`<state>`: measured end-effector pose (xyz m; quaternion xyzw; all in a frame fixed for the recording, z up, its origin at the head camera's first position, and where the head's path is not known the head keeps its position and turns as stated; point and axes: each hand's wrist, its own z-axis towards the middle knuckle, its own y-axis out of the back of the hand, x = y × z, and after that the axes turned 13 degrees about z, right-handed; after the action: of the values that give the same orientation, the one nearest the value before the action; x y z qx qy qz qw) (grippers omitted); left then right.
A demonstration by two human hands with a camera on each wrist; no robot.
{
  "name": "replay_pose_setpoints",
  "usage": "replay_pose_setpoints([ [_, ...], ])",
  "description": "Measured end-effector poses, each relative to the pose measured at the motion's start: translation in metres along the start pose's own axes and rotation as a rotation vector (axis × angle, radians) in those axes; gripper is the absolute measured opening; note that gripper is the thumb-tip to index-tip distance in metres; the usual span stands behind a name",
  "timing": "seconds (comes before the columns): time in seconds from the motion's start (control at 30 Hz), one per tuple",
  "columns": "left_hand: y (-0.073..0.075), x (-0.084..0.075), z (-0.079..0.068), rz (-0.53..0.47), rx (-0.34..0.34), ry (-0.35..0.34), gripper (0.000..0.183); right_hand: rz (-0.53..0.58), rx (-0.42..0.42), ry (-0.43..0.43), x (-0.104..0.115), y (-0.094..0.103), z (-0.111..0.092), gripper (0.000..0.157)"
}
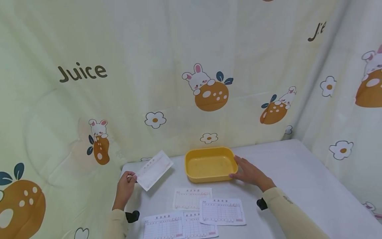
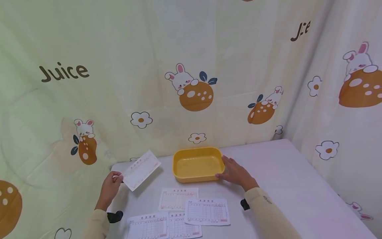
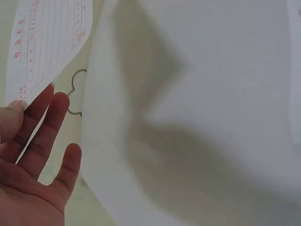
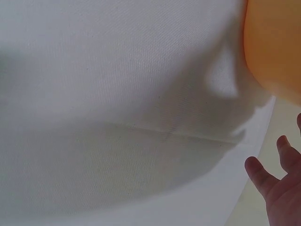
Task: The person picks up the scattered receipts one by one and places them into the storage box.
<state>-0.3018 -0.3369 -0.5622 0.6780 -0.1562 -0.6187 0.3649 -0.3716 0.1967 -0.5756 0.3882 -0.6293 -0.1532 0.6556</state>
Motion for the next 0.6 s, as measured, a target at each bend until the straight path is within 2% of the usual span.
replay_pose_setpoints([
  [0.27,-0.008,-0.028,0.009,-0.010,0.026,-0.050,0.016,-0.005,0.001,-0.020,0.001,0.001,-0.001,0.108],
  [0.6,-0.038,-0.079,0.024,-0.046,0.061,-0.148,0.015,0.005,-0.002,-0.042,0.002,0.001,-0.002,0.107],
])
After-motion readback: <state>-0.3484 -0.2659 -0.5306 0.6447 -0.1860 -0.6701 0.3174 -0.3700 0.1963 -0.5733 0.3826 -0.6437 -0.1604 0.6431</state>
